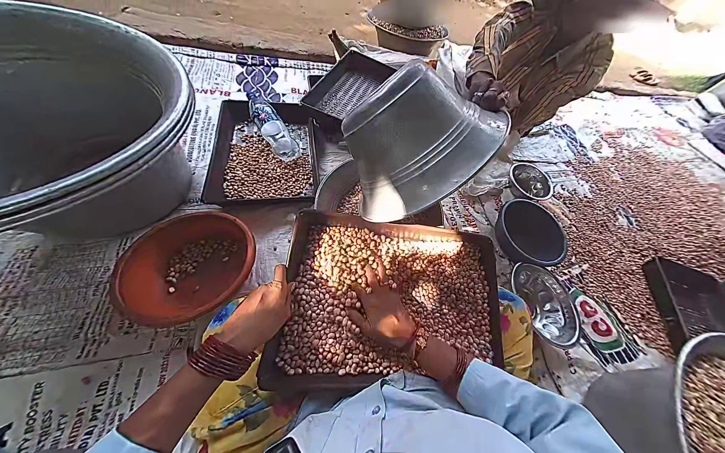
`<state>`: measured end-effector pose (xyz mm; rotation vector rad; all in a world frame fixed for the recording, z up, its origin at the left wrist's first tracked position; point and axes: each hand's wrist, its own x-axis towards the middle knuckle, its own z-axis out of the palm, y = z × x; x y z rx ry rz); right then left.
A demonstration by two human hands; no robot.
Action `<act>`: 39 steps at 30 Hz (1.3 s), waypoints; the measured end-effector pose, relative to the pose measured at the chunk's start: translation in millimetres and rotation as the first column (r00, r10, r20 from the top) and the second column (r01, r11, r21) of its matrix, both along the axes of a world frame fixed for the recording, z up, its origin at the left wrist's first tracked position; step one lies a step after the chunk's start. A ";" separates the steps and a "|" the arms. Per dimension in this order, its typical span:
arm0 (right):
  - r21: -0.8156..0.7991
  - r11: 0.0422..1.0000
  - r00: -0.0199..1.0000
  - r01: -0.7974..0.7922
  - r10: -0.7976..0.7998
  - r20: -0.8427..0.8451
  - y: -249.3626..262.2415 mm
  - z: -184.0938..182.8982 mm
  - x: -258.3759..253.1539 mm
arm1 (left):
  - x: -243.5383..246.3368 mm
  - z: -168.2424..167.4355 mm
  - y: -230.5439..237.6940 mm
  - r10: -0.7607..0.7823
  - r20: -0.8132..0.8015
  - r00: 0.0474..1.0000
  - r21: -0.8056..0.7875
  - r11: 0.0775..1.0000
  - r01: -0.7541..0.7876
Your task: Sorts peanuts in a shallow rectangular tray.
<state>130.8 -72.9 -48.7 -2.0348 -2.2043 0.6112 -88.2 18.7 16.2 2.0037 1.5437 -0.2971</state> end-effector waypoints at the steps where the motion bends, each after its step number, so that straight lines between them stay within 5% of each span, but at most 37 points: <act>1: 0.084 0.995 0.998 -0.053 0.055 -0.014 -16.1 -4.9 3.4 | -0.8 -0.7 -0.5 -0.004 -0.001 1.000 0.007 1.000 0.004; 4: 0.166 0.975 0.981 -0.149 0.125 0.145 -67.1 -8.0 38.5 | -3.4 -3.1 -2.0 -0.025 0.026 0.999 0.051 0.998 0.024; 8: 0.290 0.954 0.918 -0.080 -0.043 0.395 -96.9 -8.4 116.0 | -3.5 -5.4 -2.1 -0.037 0.057 0.998 0.087 0.996 0.032; 12: 0.052 0.986 0.873 0.156 -0.162 0.460 -47.6 -0.9 129.9 | 0.1 -1.2 -2.8 -0.031 0.036 0.999 0.072 0.997 0.028; 16: -0.261 0.888 0.916 0.379 -0.320 0.241 18.9 7.9 58.0 | 0.6 -1.4 -3.5 -0.044 0.017 0.999 0.082 0.996 0.043; 19: -0.293 0.941 0.978 0.170 -0.124 0.170 27.0 14.4 11.1 | -0.3 1.1 0.6 -0.027 -0.017 0.999 0.007 1.000 0.027; 23: -0.054 0.992 0.993 -0.115 0.116 0.016 -21.3 0.4 23.3 | -1.6 -0.2 -1.2 -0.019 -0.032 0.999 -0.005 1.000 0.019; 28: 0.082 0.993 0.956 0.079 -0.099 0.276 -90.1 -6.7 91.2 | -2.3 -3.3 -2.1 -0.026 -0.017 1.000 0.054 0.998 0.027; 32: 0.086 0.972 0.879 0.216 -0.233 0.416 -76.3 2.5 132.7 | -1.8 -5.0 -1.3 -0.034 -0.007 0.999 0.078 0.996 0.034; 36: 0.094 0.923 0.881 0.372 -0.383 0.278 -9.9 -15.8 108.7 | 0.5 -4.1 -1.3 -0.033 -0.031 0.999 0.065 0.997 0.035; 39: 0.011 0.935 0.932 0.353 -0.353 0.084 23.5 -10.9 57.4 | -1.2 -4.6 0.1 -0.030 -0.040 0.999 0.056 0.998 0.032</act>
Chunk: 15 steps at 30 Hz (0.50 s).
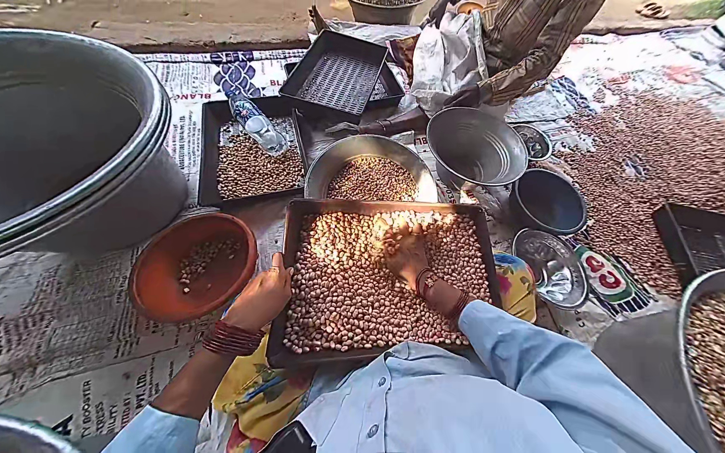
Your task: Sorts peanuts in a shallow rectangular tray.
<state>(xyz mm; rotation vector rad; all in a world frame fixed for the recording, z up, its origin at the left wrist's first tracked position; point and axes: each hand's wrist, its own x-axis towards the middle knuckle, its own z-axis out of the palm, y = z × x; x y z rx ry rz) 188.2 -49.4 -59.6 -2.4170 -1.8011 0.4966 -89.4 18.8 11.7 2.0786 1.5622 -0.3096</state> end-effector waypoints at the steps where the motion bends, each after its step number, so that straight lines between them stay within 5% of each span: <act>1: -0.015 0.998 0.996 -0.068 0.067 -0.057 2.8 7.7 -20.0 | -1.2 0.0 1.0 0.003 -0.005 1.000 -0.014 1.000 -0.003; 7: 0.096 0.912 0.892 -0.399 0.411 -0.189 -59.2 3.2 -50.7 | -3.3 -4.4 0.6 0.017 0.019 1.000 -0.022 1.000 -0.016; 12: 0.146 0.920 0.914 -0.364 0.323 0.246 -127.9 -6.0 27.7 | -2.0 0.1 1.8 0.009 0.037 0.999 -0.018 1.000 -0.009; 15: 0.010 0.974 0.930 -0.225 0.212 0.299 -106.9 1.7 72.2 | 0.0 2.9 2.4 0.019 0.040 0.999 -0.028 0.999 -0.018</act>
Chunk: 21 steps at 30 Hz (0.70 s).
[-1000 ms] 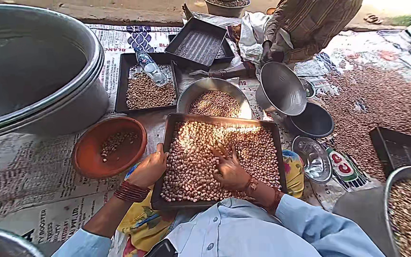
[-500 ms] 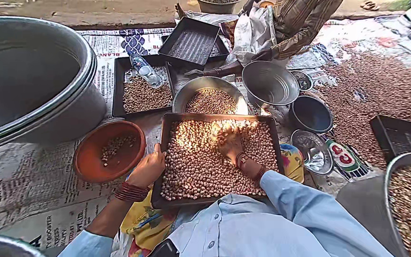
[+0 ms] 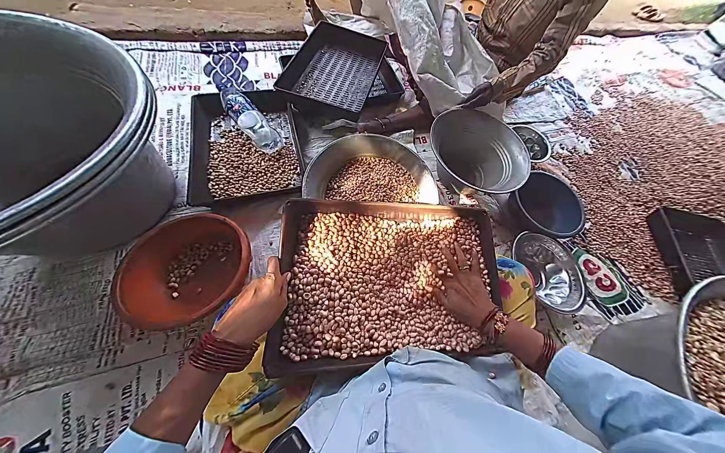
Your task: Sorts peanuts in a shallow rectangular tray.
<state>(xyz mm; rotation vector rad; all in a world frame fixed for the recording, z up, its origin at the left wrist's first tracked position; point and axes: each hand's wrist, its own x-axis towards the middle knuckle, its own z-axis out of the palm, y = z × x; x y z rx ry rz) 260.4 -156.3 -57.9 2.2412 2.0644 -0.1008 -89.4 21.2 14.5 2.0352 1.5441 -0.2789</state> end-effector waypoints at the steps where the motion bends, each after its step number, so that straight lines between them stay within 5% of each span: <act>1: -0.056 0.997 0.998 0.057 -0.057 0.014 17.9 1.3 2.0 | 0.6 0.6 0.1 0.001 -0.001 1.000 0.003 1.000 -0.001; 5: -0.073 0.983 0.971 0.170 -0.179 -0.158 78.9 -11.1 -41.5 | 2.3 -1.7 -2.2 0.000 -0.021 1.000 0.029 1.000 0.001; 12: -0.352 0.905 0.913 -0.237 0.084 -0.400 66.4 43.4 -95.8 | -8.4 -16.3 -1.8 0.039 -0.004 0.999 0.058 0.998 -0.038; 14: -0.247 0.927 0.880 -0.283 0.149 -0.450 48.9 66.7 -74.5 | -10.3 -19.4 -4.7 0.036 0.011 0.999 0.111 0.993 -0.037; 17: 0.090 0.992 0.886 0.086 -0.035 -0.462 18.7 82.5 -25.2 | -18.1 -25.0 -10.6 0.000 0.035 0.999 0.184 0.983 -0.007; 19: 0.369 0.860 0.875 0.352 -0.163 -0.455 3.3 64.1 17.7 | -25.9 -28.6 -13.3 -0.018 0.045 0.999 0.210 0.978 0.008; 21: 0.207 0.773 0.622 0.600 -0.288 -0.729 -10.4 51.3 51.0 | -31.9 -33.3 -15.8 -0.033 0.065 0.997 0.255 0.967 0.016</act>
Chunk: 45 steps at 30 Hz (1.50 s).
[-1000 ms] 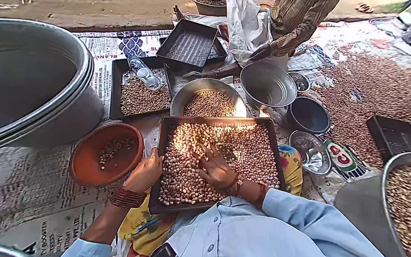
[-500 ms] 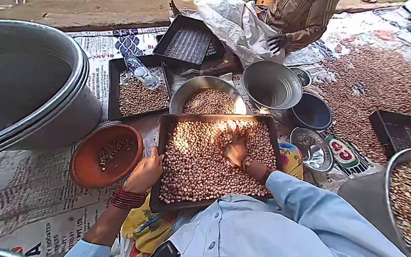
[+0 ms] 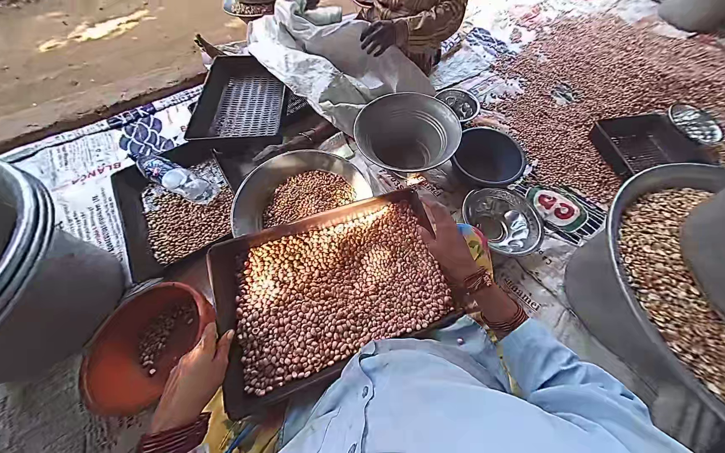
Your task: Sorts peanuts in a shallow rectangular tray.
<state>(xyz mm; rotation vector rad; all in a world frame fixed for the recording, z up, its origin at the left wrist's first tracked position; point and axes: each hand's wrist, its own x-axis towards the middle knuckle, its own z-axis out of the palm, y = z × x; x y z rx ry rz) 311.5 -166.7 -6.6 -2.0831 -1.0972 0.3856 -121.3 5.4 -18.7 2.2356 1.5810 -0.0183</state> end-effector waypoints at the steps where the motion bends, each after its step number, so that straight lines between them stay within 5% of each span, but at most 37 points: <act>1: -0.020 0.999 0.950 0.033 -0.038 -0.311 -5.2 -7.0 10.3 | -0.4 -1.2 -2.1 0.005 0.009 1.000 0.015 1.000 -0.005; 2: -0.027 0.999 0.815 0.044 -0.051 -0.578 -9.7 -15.4 14.6 | 0.2 -1.3 -4.3 0.022 0.018 1.000 0.018 1.000 -0.022; 4: -0.037 0.998 0.623 0.049 -0.059 -0.780 -13.1 -31.2 14.4 | 3.1 1.6 -6.5 0.076 0.068 0.995 0.014 0.997 -0.077; 8: 0.069 0.996 0.602 0.060 0.019 -0.798 -10.7 -45.3 20.1 | 16.5 32.6 -7.7 0.148 0.145 0.978 0.010 0.988 -0.151; 13: 0.124 0.960 0.461 0.252 -0.007 -0.887 -22.3 -51.8 30.5 | 39.7 122.8 -26.6 -0.061 0.306 0.950 0.206 0.978 -0.004; 16: 0.108 0.941 0.430 0.320 -0.043 -0.902 -26.9 -47.6 31.0 | 50.0 146.0 -33.6 -0.085 0.499 0.862 0.151 0.988 0.010; 22: 0.137 0.949 0.522 0.283 -0.032 -0.853 -25.5 -64.7 32.6 | 48.2 106.4 -27.1 0.018 0.312 0.950 0.164 0.984 -0.073; 27: 0.117 0.957 0.505 0.266 -0.035 -0.862 -28.4 -52.9 30.5 | 42.5 129.6 -58.0 -0.084 0.632 0.770 0.162 0.986 -0.025; 31: 0.104 0.970 0.659 0.221 -0.070 -0.749 -23.0 -54.7 26.2 | 29.5 85.4 -39.8 0.024 0.428 0.903 0.130 0.988 -0.088; 34: 0.070 0.983 0.732 0.167 -0.076 -0.677 -22.4 -50.6 20.3 | 12.0 33.4 -31.1 0.093 0.326 0.941 0.064 0.991 -0.120; 37: 0.061 0.991 0.779 0.119 -0.055 -0.625 -28.7 -38.9 13.1 | 5.9 16.2 -40.4 0.102 0.191 0.976 0.019 0.994 -0.108; 40: -0.067 0.998 0.899 0.004 -0.033 -0.437 -29.3 -28.7 15.3 | 6.6 18.5 -41.4 0.052 0.080 0.995 0.062 0.996 -0.057; 43: -0.421 0.904 0.996 -0.070 0.040 -0.080 -25.8 1.6 13.0 | 16.3 45.4 -34.1 0.007 -0.099 0.995 0.043 0.999 -0.002; 45: -0.447 0.894 0.982 -0.037 0.116 0.150 -24.0 17.1 7.3 | 22.2 47.7 -28.5 -0.088 -0.022 0.996 0.252 0.964 0.091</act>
